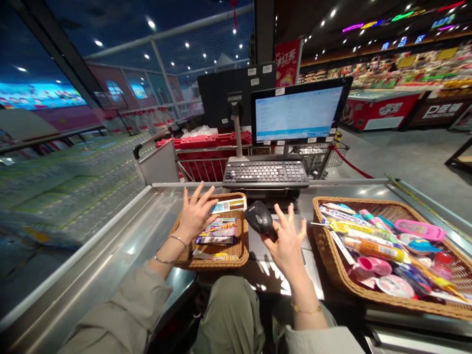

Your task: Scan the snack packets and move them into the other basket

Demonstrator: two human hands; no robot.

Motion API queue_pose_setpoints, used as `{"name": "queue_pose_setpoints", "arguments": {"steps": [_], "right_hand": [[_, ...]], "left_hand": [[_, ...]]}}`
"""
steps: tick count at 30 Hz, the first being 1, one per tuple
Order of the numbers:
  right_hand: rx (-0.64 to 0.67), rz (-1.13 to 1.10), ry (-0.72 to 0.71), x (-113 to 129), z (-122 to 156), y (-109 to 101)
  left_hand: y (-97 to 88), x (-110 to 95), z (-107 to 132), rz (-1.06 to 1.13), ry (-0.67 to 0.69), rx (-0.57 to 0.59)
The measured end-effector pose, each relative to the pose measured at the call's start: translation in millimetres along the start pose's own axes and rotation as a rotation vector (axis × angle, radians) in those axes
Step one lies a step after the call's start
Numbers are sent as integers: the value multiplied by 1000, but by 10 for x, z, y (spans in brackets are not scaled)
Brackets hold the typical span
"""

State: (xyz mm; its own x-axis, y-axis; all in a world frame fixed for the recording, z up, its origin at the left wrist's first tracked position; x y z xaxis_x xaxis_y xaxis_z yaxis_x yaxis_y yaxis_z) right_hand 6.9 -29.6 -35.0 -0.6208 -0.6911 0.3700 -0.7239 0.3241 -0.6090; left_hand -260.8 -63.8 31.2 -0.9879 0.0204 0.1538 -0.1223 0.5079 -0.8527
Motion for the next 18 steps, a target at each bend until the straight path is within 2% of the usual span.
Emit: {"name": "queue_pose_setpoints", "arguments": {"steps": [8, 18], "right_hand": [[-31, 86, -36, 44, -5, -194], [-35, 183, -28, 109, -21, -358]], "left_hand": [[-3, -257, -146, 39, 48, -44], [-54, -440, -301, 72, 77, -84]]}}
Point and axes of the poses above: each hand's wrist, its own z-axis away from the middle knuckle, its own y-axis out of the palm, x = y × z, the point moved 5 cm from there along -z, towards the middle knuckle, and after that the axes turned 7 degrees about -y, right-handed, at the moved point
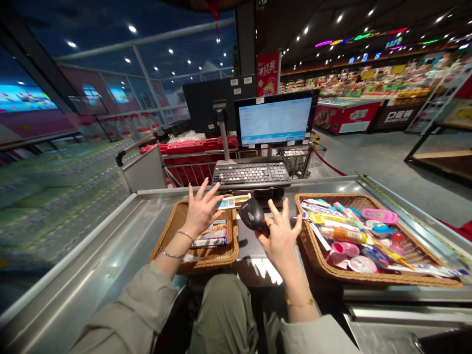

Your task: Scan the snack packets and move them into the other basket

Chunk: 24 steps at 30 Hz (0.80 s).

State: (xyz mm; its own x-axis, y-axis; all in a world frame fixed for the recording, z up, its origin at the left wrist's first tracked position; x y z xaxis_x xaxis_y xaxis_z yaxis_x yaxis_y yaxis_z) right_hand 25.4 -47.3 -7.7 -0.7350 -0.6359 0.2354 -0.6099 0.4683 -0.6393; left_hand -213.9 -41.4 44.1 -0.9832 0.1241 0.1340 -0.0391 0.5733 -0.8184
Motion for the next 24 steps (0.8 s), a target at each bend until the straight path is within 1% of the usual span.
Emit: {"name": "queue_pose_setpoints", "arguments": {"steps": [13, 20, 24], "right_hand": [[10, 24, -44, 0, 35, -71], [10, 11, -64, 66, 13, -126], [16, 12, -74, 82, 26, -121]], "left_hand": [[-15, -67, -63, 37, 28, -15], [7, -66, -65, 25, 41, -27], [16, -54, -66, 30, 43, -49]]}}
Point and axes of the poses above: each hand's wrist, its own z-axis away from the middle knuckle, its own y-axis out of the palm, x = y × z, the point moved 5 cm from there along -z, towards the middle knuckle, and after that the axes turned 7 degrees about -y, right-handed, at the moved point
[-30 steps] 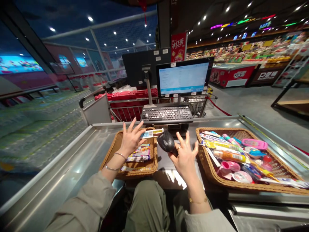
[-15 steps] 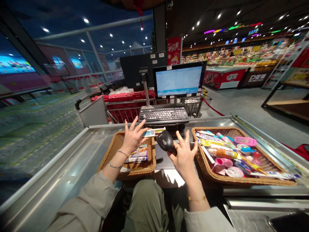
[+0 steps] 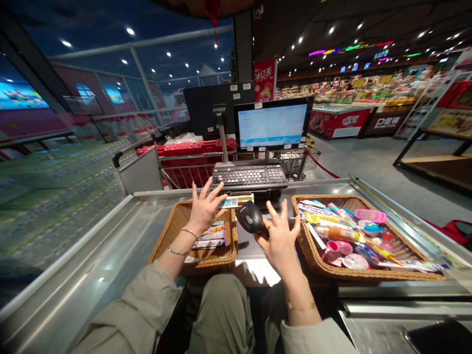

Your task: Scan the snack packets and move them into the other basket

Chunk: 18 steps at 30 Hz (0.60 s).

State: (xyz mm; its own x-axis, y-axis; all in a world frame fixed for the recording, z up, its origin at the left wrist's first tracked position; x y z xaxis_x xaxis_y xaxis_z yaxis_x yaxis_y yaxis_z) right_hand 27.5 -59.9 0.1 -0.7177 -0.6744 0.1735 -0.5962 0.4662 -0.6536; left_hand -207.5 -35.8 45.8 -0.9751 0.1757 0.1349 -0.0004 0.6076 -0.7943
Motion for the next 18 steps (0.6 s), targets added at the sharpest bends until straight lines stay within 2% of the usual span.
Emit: {"name": "queue_pose_setpoints", "arguments": {"steps": [9, 18], "right_hand": [[-10, 12, -20, 8, 12, 13], [-15, 22, -20, 14, 7, 14]], "left_hand": [[-8, -1, 9, 50, 15, -76], [11, 10, 21, 64, 16, -90]]}}
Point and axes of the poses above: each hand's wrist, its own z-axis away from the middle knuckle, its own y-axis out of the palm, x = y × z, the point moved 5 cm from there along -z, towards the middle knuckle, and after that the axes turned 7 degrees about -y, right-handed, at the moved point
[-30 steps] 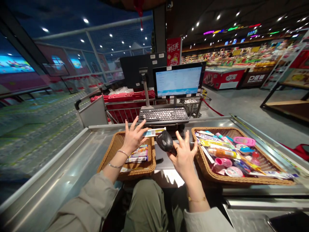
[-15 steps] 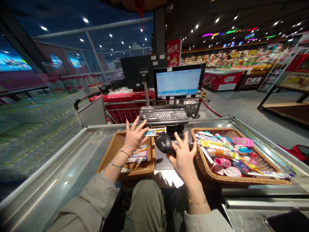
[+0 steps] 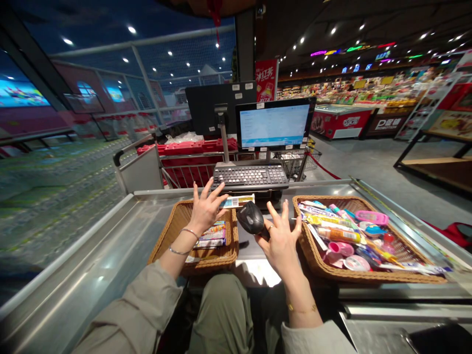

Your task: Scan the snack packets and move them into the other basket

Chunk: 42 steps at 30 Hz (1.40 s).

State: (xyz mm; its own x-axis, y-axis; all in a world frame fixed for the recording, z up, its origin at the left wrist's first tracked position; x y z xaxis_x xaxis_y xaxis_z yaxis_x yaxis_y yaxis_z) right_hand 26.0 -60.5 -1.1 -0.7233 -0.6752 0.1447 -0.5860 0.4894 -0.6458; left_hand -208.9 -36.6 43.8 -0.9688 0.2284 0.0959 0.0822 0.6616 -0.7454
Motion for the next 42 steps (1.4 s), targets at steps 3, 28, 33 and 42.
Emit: {"name": "queue_pose_setpoints", "arguments": {"steps": [3, 28, 33, 42], "right_hand": [[-1, -4, 5, 14, -4, -8], [-14, -13, 6, -10, 9, -26], [-22, 1, 25, -25, 3, -31], [-47, 35, 85, -148, 33, -66]], "left_hand": [[6, -3, -1, -3, 2, 1], [29, -26, -7, 14, 1, 1], [-4, -53, -26, 22, -2, -3], [-12, -141, -100, 51, 2, -3]]}}
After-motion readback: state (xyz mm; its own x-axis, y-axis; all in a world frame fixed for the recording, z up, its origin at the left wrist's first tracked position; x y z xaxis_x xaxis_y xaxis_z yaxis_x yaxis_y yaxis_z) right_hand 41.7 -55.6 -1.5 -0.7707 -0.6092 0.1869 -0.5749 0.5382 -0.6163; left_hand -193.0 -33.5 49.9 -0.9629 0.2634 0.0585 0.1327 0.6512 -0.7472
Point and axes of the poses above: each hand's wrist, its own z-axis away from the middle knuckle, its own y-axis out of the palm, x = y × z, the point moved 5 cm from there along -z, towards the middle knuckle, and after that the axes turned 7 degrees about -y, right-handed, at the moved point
